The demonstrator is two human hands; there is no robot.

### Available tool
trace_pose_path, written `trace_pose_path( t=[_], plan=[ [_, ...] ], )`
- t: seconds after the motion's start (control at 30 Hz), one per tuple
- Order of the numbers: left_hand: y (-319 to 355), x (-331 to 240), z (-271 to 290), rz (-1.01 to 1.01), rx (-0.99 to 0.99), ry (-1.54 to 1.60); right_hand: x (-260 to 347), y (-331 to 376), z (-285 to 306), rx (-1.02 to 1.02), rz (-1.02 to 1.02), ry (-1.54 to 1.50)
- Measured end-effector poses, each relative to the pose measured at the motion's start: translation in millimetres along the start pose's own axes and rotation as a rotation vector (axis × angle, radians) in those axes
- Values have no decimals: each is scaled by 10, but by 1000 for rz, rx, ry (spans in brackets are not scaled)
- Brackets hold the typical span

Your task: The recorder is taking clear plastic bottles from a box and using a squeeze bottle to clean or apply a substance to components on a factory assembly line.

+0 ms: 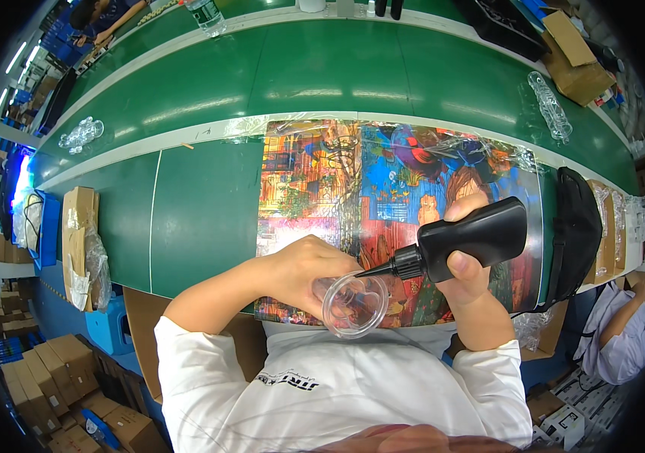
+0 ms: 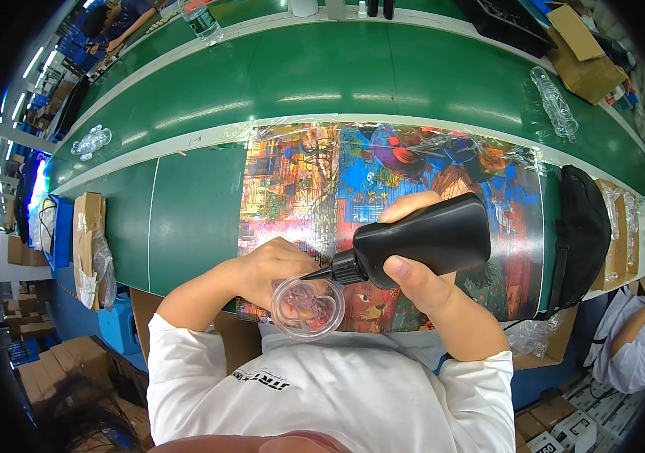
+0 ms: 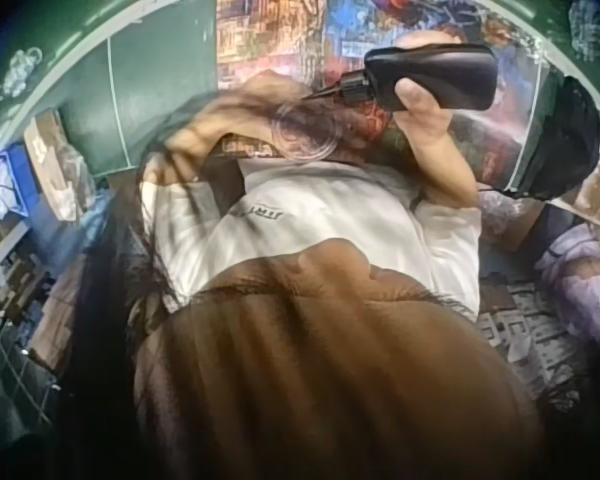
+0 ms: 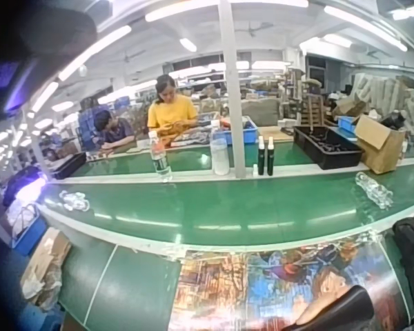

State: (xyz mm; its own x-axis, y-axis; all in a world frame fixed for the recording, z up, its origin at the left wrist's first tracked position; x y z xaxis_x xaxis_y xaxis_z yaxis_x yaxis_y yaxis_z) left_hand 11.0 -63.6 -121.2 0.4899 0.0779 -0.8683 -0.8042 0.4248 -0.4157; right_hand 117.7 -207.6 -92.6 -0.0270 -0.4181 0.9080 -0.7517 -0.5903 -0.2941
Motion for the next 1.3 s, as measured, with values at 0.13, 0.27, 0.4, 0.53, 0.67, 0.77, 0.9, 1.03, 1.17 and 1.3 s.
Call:
trace_pose_path(
  t=[0.13, 0.27, 0.4, 0.53, 0.67, 0.77, 0.9, 1.03, 1.17, 1.3],
  plan=[
    [-8, 5, -10, -1, -7, -10, -14, -1, -15, 4, -25, -27],
    [-1, 10, -14, 16, 1, -33, -3, -3, -36, 7, -22, -39],
    [-16, 1, -13, 10, 6, -70, -10, -1, -40, 7, -34, -44],
    [-1, -7, -19, 3, -6, -108, -27, -3, -52, 2, -51, -60],
    [-9, -9, -5, 2, -5, -116, -7, -12, -76, 9, -54, -58],
    [-24, -14, 2, 4, -6, -130, 4, -5, -74, 4, -42, -40],
    [-36, -17, 6, 7, -21, -166, 16, 8, -49, 10, -21, 19],
    [-35, -24, 22, 18, -49, -204, 23, 11, -42, 34, 16, 46],
    [-50, -39, 46, 51, -59, -281, 50, 48, 20, 64, 20, 90],
    [-27, -22, 42, 103, -87, -406, 114, 123, 40, 174, 111, 407]
  ],
)
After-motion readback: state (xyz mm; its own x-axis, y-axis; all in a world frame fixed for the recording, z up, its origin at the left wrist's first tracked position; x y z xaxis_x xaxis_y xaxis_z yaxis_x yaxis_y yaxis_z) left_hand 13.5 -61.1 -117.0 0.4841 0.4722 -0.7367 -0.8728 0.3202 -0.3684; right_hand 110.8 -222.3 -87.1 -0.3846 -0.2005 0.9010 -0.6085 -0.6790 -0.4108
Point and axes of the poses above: each hand's wrist, its own y-axis away from the middle knuckle, its own z-axis out of the back of the hand, x = y × z, the point moved 6 cm from there along -y, towards the middle knuckle, and after that the axes turned 9 degrees about y, right-handed, at the moved point
